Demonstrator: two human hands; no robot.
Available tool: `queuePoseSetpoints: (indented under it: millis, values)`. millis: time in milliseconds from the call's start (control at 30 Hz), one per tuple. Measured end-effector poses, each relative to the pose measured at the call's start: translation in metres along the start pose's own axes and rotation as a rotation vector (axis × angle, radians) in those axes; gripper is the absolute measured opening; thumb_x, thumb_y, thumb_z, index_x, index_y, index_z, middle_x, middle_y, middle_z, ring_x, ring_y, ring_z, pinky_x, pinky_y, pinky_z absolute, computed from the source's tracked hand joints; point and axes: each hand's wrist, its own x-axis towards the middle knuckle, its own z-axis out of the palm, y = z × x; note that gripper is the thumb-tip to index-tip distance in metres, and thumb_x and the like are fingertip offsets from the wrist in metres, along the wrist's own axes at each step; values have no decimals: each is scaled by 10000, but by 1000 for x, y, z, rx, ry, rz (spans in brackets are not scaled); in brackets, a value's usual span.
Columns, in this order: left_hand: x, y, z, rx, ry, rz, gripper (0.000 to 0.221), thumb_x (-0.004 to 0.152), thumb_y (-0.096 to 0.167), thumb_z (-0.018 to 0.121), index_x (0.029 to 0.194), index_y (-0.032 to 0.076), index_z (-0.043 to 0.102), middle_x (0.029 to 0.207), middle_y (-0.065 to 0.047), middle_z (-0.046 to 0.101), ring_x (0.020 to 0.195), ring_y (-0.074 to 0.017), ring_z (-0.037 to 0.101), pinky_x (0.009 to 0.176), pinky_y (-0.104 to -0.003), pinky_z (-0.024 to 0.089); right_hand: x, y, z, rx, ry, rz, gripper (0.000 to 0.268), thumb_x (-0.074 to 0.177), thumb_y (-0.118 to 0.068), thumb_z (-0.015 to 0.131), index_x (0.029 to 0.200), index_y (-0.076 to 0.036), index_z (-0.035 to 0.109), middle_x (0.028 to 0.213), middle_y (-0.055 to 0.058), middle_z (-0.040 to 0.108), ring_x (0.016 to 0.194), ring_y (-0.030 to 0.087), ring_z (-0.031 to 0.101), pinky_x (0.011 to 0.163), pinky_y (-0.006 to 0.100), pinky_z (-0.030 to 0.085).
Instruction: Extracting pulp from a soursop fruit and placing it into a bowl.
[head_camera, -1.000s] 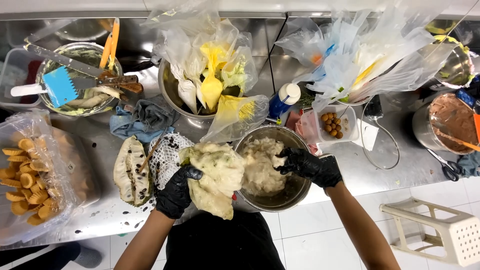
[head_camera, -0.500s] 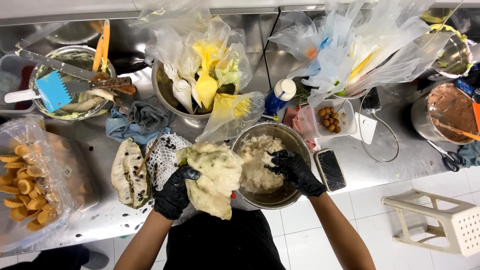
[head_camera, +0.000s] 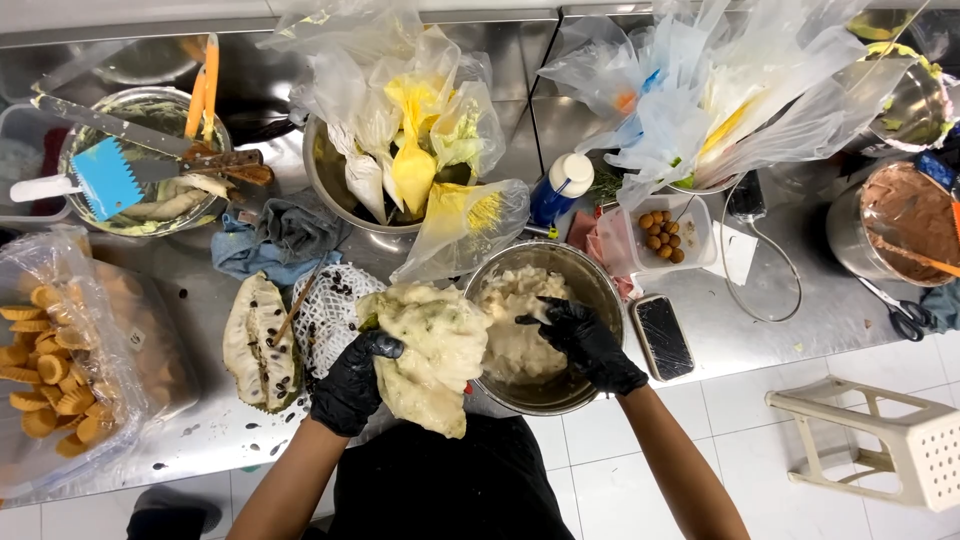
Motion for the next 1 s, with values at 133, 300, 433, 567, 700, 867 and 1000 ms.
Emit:
queuePoseSetpoints:
  millis: [133,300,433,567,700,867,1000]
  values:
    - [4,-2,-12,5,10,12,645,725,117,711,1342,-26,591,1174,-148,711,1075,-307,678,979,-431,540,-3,9,-15,73,-25,296,539,1039,-271,527,1536,-87,429,1473,110,614,1283,259,577,1026,371,468]
    - [0,4,2,20,-3,17,624,723,125,706,1312,-57,612,1165,-169,723,1060,-312,685,971,-423,543,-5,38,-30,-481,-365,122,587,1071,-352,321,1612,-126,283,1699,45,307,1532,185,318,1186,361,295]
    - [-2,6,13,8,-16,-2,616,730,120,702,1314,-54,607,1172,-169,717,1071,-318,681,977,-425,539,-7,41,-26,348,-280,106,590,1087,-309,330,1619,-92,194,1686,147,272,1536,242,294,1247,441,282]
    - [6,-2,-16,-11,-20,34,647,752,109,702,1361,-63,565,1201,-178,694,1101,-330,665,1002,-442,531,-2,38,-15,907,-222,173,618,1088,-301,371,1595,-8,175,1612,310,293,1495,422,329,1190,594,320]
    - [0,7,-1,5,5,39,698,726,107,693,1397,-19,549,1236,-156,689,1132,-310,658,1008,-437,523,-1,35,-4,1066,-152,266,682,1073,-358,411,1593,14,175,1591,355,300,1478,469,328,1161,630,339]
    - [-16,26,41,-15,-67,55,720,704,120,686,1402,4,549,1249,-154,692,1143,-314,662,1013,-439,522,0,21,7,832,-109,225,656,1043,-255,436,1612,-63,171,1651,172,295,1492,410,346,1191,530,357]
    - [-16,22,22,-10,-30,104,708,732,131,681,1408,-30,547,1240,-177,691,1123,-334,668,999,-457,529,2,14,10,605,-222,170,660,1052,-188,469,1633,-67,181,1634,248,329,1513,375,354,1192,495,360]
